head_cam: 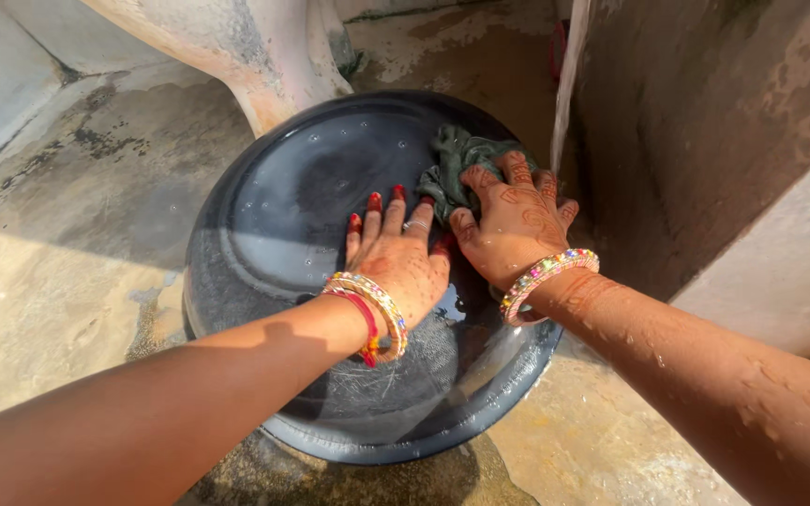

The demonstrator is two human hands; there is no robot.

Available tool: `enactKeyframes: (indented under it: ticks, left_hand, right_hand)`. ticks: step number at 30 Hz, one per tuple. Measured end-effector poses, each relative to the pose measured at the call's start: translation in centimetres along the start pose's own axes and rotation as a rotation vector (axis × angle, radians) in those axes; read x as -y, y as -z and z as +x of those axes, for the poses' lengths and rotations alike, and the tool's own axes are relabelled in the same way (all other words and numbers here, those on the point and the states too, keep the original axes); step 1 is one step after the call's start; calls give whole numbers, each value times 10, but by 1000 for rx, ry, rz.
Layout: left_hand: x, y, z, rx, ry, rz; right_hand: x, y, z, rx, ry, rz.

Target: The person scrubs the interior and exterior of a large black pot using a green cloth and running water from a tap.

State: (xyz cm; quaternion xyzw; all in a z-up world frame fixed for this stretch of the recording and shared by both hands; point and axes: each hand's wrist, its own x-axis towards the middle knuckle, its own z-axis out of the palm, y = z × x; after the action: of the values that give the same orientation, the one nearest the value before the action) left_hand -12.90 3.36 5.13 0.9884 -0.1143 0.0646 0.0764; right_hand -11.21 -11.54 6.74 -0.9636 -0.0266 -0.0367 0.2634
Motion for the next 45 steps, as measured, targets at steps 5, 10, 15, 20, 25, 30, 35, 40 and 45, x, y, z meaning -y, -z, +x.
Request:
enactKeyframes:
  ticks: [5, 10, 15, 20, 25, 30, 35, 40, 45]
  left_hand:
    - [-6, -8, -2, 24, 49, 44]
    - [-15, -1, -8, 30, 68, 144]
    - [-16, 3, -6, -75, 43, 103]
    - [-14, -1, -6, 16, 43, 207]
    - [-14, -5, -8, 2, 65, 148]
    - [-13, -3, -7, -7, 58, 95]
    - [-13, -3, -7, 12, 69, 53]
    - [-8, -10, -7, -43, 45, 93]
    - [-6, -10, -5, 12, 42, 133]
  right_hand:
    - [-53, -30, 74, -36, 6, 233]
    - [-100, -58, 157, 5, -539, 315]
    - [-88, -72, 69, -358, -287, 360]
    - [-48, -61, 10, -335, 294, 12]
    - [-46, -32, 82, -179, 281, 151]
    - [-60, -27, 94, -67, -429, 423]
    - [-86, -38, 60, -241, -537, 344]
    - [-38, -71, -15, -411, -75, 118]
    - [-36, -37, 46, -142, 148, 8]
